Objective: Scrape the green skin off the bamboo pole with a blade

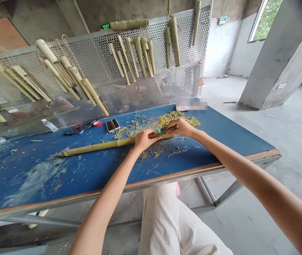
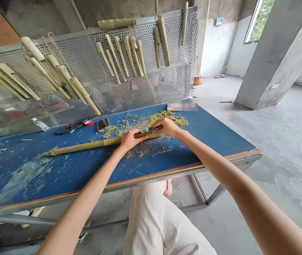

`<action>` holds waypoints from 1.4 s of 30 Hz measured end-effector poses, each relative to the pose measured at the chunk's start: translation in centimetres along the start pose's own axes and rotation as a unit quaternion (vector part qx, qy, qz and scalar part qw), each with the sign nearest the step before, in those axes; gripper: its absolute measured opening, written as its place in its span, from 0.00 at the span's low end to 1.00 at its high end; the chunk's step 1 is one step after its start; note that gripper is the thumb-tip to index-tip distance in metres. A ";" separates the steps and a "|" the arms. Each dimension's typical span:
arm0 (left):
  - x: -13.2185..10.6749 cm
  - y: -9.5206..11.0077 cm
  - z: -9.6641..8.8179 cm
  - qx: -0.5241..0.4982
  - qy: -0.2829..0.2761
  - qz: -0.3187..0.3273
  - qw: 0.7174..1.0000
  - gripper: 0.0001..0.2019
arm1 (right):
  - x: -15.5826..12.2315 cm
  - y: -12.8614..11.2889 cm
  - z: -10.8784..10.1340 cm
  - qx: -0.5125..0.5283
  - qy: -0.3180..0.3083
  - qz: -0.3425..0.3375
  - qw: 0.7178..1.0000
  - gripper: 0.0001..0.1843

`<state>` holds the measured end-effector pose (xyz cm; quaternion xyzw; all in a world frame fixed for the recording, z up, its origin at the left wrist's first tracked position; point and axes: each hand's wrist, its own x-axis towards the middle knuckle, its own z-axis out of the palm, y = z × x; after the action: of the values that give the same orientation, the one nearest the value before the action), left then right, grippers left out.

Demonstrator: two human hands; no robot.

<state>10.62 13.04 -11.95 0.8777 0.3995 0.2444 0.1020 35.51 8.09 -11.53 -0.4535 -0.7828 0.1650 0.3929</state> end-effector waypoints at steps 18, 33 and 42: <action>-0.2 0.4 -0.2 -0.004 0.005 -0.023 1.000 0.19 | 0.3 -0.2 -0.3 0.027 -0.051 -0.004 0.998 0.17; -0.3 0.7 -0.2 -0.007 0.004 -0.029 1.000 0.18 | 0.1 0.1 -0.4 0.021 -0.061 -0.004 0.998 0.20; -0.6 0.8 0.1 0.002 0.008 -0.035 0.999 0.19 | 0.2 -0.7 1.6 -0.012 -0.011 -0.003 1.000 0.23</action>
<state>10.88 12.02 -11.94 0.8612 0.4314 0.2471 0.1053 33.78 8.06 -11.97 -0.4541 -0.7902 0.1594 0.3794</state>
